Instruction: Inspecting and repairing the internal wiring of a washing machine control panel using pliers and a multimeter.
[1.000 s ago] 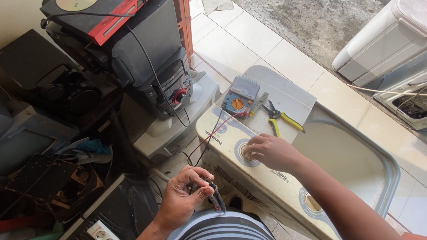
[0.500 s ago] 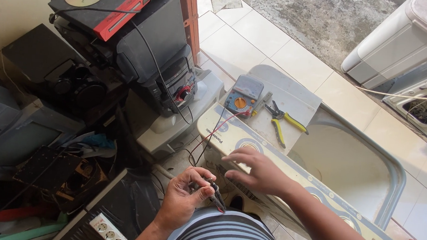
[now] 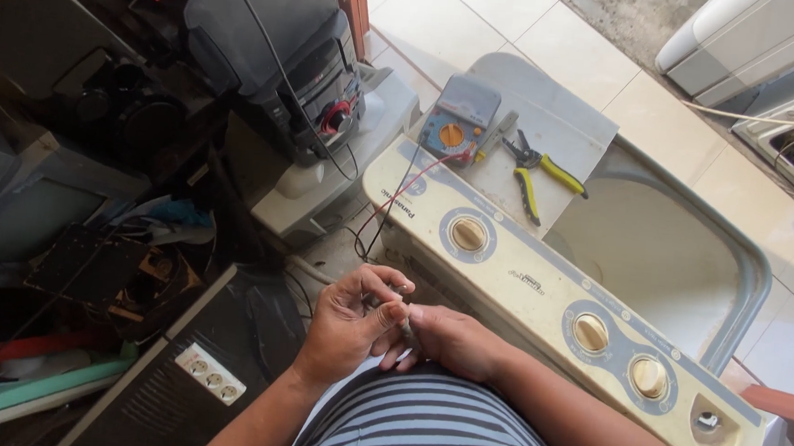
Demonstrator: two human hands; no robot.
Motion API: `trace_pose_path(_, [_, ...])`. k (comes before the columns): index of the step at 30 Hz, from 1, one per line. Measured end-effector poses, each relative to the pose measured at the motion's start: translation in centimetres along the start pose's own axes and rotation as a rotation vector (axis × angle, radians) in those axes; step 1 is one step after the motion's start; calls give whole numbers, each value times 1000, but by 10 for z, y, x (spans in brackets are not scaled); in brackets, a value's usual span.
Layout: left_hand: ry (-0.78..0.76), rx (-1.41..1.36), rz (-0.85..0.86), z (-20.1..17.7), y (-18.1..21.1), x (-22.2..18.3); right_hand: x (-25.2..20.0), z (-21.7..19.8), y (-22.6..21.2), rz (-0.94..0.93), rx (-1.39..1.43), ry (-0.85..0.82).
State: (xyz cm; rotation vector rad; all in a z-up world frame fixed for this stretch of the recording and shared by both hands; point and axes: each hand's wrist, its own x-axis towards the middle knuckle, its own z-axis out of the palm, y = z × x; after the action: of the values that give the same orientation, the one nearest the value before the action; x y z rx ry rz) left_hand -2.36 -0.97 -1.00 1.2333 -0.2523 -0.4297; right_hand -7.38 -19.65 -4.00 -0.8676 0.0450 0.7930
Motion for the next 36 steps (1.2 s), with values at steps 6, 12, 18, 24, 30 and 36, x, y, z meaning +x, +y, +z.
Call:
trace_pose_path(6, [50, -70, 61, -11, 13, -7, -5, -35, 6, -82, -126, 73])
trace_pose_path(12, [161, -122, 254, -41, 59, -23, 5, -90, 59, -70, -568, 311])
trace_pose_path(18, [221, 5, 244, -65, 88, -51, 31, -122, 139, 581, -756, 704])
trace_pose_path(24, [164, -151, 81, -78, 65, -68, 45, -72, 79, 801, -1351, 515])
trace_pose_path(30, [190, -125, -58, -96, 18, -75, 50, -67, -99, -120, -1210, 884])
trace_pose_path(36, [167, -119, -184, -101, -10, -53, 123, -152, -165, 54, -1408, 1130])
